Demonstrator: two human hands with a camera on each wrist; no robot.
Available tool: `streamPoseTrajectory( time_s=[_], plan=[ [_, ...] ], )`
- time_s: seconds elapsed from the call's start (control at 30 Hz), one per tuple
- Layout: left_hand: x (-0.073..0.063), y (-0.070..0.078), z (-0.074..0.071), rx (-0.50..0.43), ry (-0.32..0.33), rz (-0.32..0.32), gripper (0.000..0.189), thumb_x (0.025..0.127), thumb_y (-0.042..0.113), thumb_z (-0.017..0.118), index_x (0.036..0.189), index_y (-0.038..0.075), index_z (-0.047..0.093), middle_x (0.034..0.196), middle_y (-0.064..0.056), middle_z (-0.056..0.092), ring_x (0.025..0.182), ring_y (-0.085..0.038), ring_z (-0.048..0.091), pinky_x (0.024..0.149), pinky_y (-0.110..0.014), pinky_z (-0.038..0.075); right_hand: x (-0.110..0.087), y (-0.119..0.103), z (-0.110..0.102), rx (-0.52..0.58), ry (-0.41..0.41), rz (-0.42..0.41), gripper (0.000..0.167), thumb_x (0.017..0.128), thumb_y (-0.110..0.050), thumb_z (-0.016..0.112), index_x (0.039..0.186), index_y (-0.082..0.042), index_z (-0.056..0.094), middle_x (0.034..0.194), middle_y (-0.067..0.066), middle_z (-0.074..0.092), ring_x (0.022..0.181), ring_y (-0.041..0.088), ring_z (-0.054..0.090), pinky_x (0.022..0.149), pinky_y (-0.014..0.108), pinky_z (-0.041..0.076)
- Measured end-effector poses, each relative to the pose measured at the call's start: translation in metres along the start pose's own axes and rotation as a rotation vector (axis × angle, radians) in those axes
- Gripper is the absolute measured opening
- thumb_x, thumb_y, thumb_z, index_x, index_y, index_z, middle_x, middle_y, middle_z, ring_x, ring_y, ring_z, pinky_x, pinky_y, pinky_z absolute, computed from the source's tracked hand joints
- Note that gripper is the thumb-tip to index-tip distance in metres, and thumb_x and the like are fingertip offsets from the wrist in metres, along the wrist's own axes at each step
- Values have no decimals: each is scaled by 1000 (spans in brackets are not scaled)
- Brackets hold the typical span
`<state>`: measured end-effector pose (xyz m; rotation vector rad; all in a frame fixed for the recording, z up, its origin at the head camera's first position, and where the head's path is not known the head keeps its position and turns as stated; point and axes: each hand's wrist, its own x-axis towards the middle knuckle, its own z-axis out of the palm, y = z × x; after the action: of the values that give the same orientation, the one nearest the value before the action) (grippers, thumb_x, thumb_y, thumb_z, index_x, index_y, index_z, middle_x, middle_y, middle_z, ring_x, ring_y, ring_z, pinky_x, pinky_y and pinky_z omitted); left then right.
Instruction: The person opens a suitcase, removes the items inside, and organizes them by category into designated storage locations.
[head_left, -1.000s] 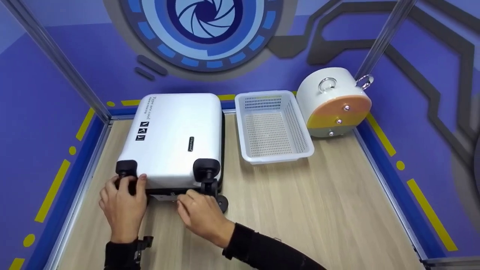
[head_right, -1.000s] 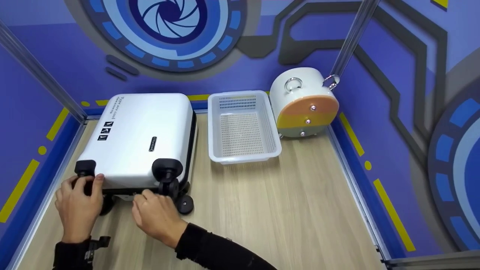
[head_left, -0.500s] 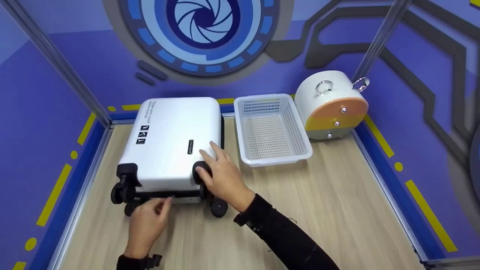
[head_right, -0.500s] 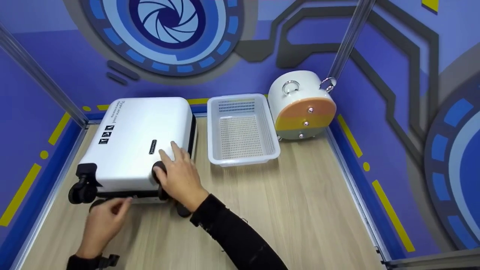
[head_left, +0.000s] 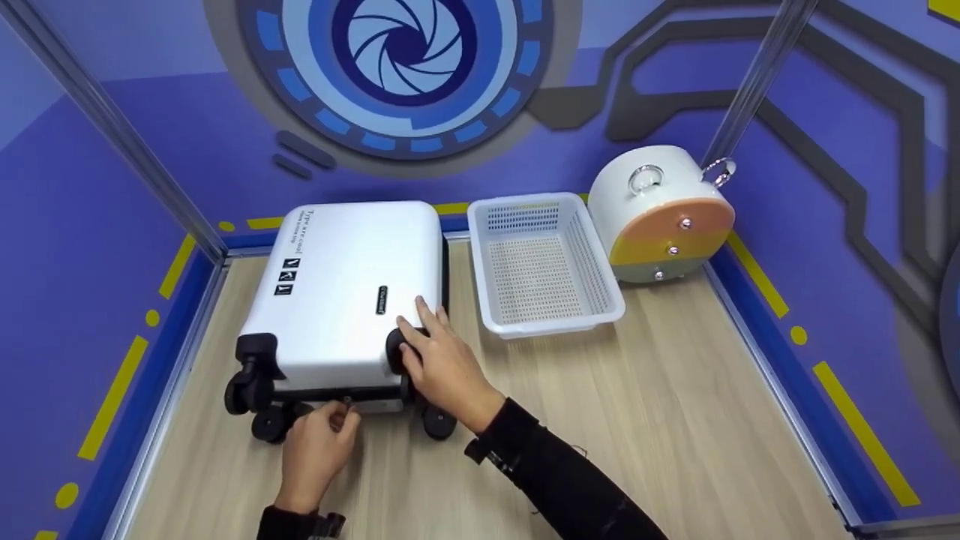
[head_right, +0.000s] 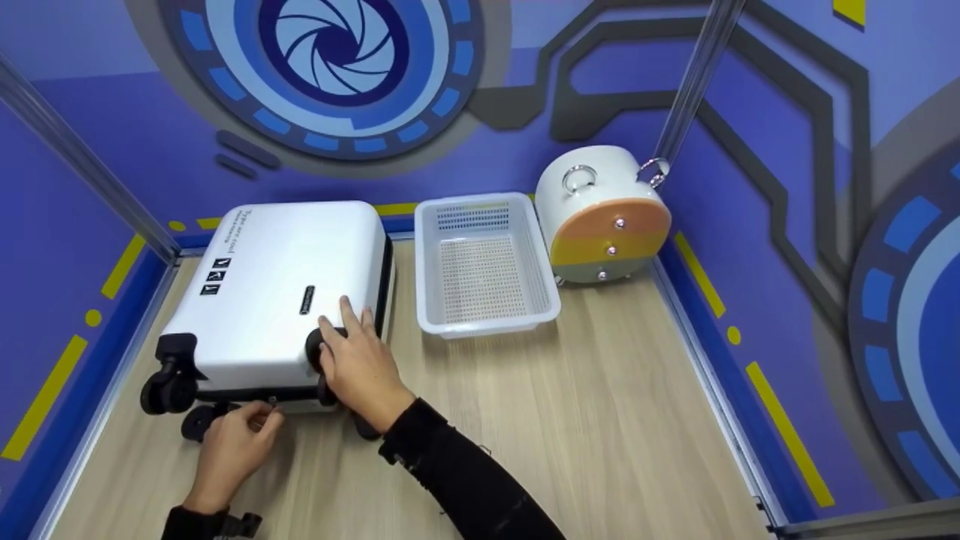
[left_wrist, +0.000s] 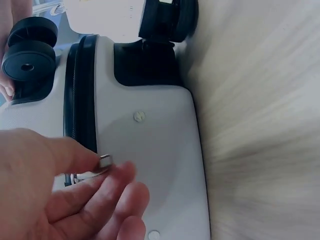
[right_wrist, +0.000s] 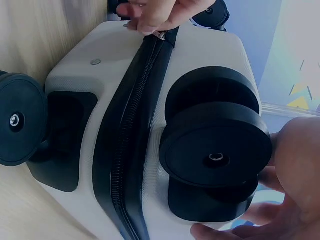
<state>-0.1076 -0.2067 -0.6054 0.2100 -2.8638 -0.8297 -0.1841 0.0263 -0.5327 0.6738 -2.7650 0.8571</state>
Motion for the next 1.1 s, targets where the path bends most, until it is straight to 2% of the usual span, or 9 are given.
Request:
streamPoseTrajectory(
  time_s=[0.1, 0.27, 0.43, 0.57, 0.77, 0.83, 1.0, 1.1],
  plan=[
    [0, -1, -1, 8, -6, 6, 21, 100, 21, 69, 80, 15, 72, 73, 0, 68, 64, -17, 62, 65, -42, 52, 0, 0, -1, -12, 12, 2, 47, 115, -33, 56, 159, -18, 61, 178, 18, 38, 154, 57, 48, 107, 66, 58],
    [0, -2, -2, 32, 0, 53, 32, 104, 17, 63, 73, 16, 61, 65, 0, 54, 58, -18, 49, 59, -37, 42, 1, 0, -1, -22, 18, 1, 47, 115, -33, 56, 159, -17, 61, 177, 19, 40, 153, 56, 50, 105, 65, 60],
    [1, -4, -6, 40, 1, 83, 33, 106, 16, 64, 73, 16, 63, 63, 1, 54, 55, -15, 46, 57, -32, 36, 2, 0, -2, -19, 23, 10, 47, 115, -33, 57, 159, -17, 61, 177, 19, 40, 153, 56, 49, 101, 65, 62],
    [1, -8, -10, 50, 54, 85, 23, 102, 18, 70, 79, 16, 73, 67, 3, 62, 60, -16, 53, 60, -37, 43, 3, -1, -2, -17, 23, 12, 46, 115, -32, 57, 158, -16, 62, 176, 20, 40, 153, 56, 49, 101, 66, 61],
    [-3, -21, -18, 66, 92, 52, 32, 101, 19, 70, 70, 18, 65, 64, 3, 58, 58, -17, 50, 58, -36, 40, 2, -3, 0, 2, 6, 16, 45, 115, -31, 58, 158, -18, 63, 177, 18, 40, 154, 56, 48, 103, 67, 60],
    [-4, -28, -21, 83, 127, 26, 30, 101, 20, 70, 72, 16, 69, 65, 2, 61, 58, -19, 53, 57, -39, 42, 2, -2, 1, 3, 4, 14, 45, 115, -31, 58, 157, -18, 63, 176, 18, 41, 153, 57, 49, 102, 67, 61],
    [-5, -51, -33, 114, 171, -72, 26, 104, 28, 67, 96, 10, 85, 81, -11, 78, 72, -39, 73, 66, -59, 55, 2, -1, 1, -4, 10, 4, 45, 114, -30, 57, 157, -18, 63, 176, 19, 42, 151, 57, 51, 103, 66, 61],
    [-2, -67, -43, 104, 180, -130, 33, 106, 34, 65, 94, 11, 85, 88, -21, 80, 81, -53, 74, 68, -65, 53, 2, -1, 0, -9, 8, 4, 45, 115, -30, 57, 158, -19, 63, 176, 18, 41, 152, 56, 51, 103, 65, 61]
  ],
)
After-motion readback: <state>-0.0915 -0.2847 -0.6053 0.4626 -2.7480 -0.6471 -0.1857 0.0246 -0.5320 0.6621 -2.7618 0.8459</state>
